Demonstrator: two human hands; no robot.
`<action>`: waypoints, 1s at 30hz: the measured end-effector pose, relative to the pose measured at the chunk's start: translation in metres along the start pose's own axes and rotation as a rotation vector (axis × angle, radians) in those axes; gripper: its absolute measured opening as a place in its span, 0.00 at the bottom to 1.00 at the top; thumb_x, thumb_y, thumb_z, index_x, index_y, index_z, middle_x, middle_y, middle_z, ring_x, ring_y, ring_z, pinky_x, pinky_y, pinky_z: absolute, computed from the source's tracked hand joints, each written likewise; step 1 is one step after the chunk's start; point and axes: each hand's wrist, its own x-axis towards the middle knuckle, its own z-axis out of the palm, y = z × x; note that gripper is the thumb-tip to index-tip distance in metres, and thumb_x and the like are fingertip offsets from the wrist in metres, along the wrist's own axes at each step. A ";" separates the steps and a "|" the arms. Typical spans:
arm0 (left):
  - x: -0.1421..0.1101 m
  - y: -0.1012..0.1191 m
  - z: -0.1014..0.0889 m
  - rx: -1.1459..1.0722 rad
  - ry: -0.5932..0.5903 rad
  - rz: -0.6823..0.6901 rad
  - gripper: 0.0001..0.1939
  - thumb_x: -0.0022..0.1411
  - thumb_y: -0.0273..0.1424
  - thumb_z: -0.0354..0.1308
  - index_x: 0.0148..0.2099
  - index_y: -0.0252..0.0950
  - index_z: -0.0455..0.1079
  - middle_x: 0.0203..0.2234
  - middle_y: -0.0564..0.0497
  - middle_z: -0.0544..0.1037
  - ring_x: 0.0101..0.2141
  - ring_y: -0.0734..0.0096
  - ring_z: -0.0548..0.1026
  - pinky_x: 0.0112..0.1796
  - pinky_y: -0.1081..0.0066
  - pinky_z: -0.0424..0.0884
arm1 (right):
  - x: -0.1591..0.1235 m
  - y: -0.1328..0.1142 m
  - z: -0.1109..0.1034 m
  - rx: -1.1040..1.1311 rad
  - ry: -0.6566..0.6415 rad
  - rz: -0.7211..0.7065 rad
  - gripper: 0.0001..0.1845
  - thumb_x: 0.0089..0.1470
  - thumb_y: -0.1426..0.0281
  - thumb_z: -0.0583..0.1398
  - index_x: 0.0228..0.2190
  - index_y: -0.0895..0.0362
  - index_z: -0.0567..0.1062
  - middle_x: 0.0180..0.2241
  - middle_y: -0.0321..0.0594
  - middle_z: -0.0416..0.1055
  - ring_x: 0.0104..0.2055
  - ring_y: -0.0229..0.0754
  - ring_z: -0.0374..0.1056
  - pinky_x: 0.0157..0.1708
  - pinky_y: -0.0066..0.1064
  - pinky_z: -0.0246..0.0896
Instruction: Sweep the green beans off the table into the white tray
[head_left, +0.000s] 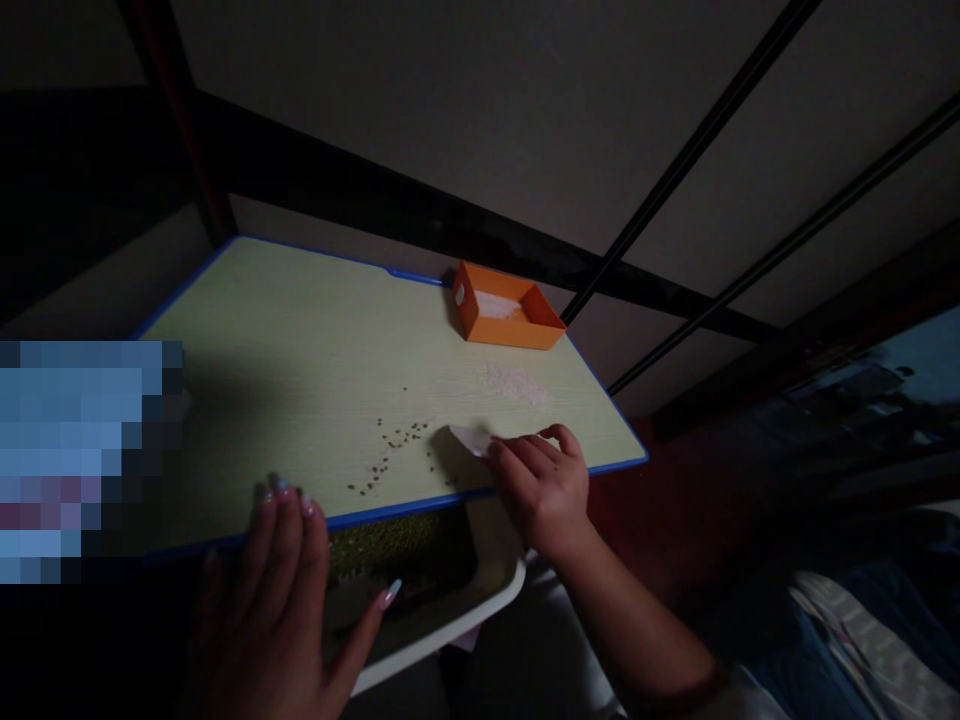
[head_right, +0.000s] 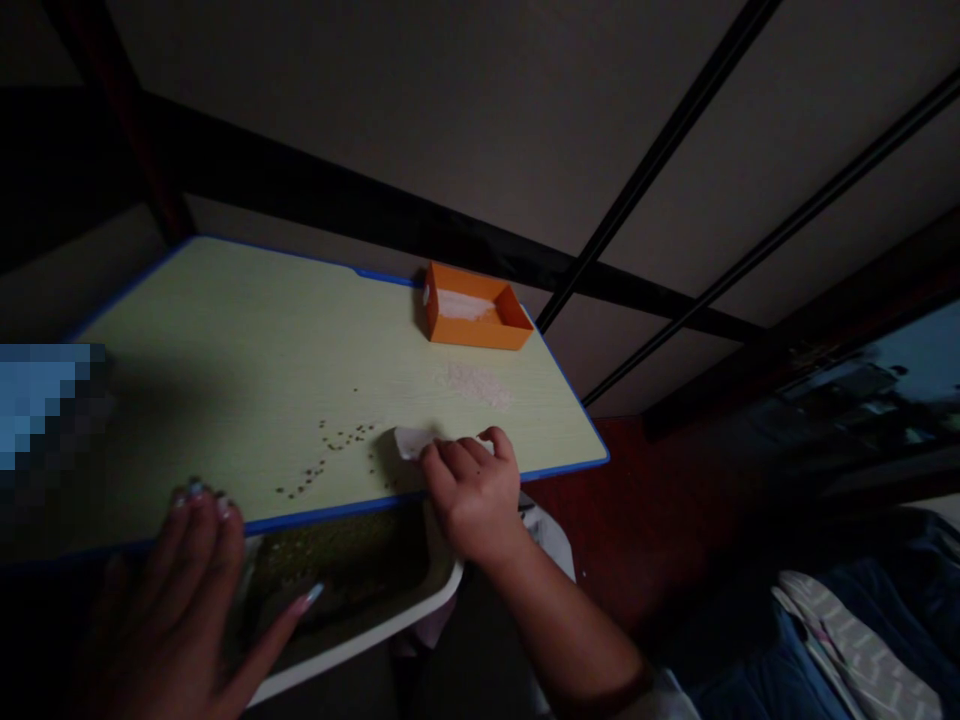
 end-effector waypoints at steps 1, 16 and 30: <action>0.000 0.000 0.000 0.003 0.004 0.003 0.44 0.64 0.45 0.47 0.75 0.34 0.36 0.72 0.31 0.56 0.70 0.34 0.58 0.56 0.24 0.67 | 0.000 0.000 -0.001 0.001 0.015 0.002 0.05 0.65 0.74 0.60 0.36 0.57 0.76 0.30 0.37 0.82 0.28 0.38 0.72 0.39 0.38 0.55; -0.004 -0.001 0.002 -0.014 0.002 -0.027 0.44 0.63 0.46 0.48 0.75 0.37 0.37 0.73 0.37 0.54 0.71 0.39 0.56 0.60 0.25 0.64 | 0.006 -0.019 -0.005 0.054 0.004 -0.036 0.09 0.67 0.75 0.56 0.37 0.56 0.77 0.31 0.36 0.82 0.28 0.38 0.70 0.39 0.41 0.53; -0.002 0.001 0.000 -0.037 -0.021 -0.061 0.44 0.63 0.46 0.48 0.75 0.40 0.36 0.72 0.35 0.58 0.70 0.38 0.58 0.62 0.25 0.62 | 0.016 -0.015 0.012 -0.021 -0.021 -0.013 0.06 0.64 0.75 0.59 0.36 0.56 0.76 0.27 0.34 0.78 0.27 0.38 0.68 0.38 0.40 0.51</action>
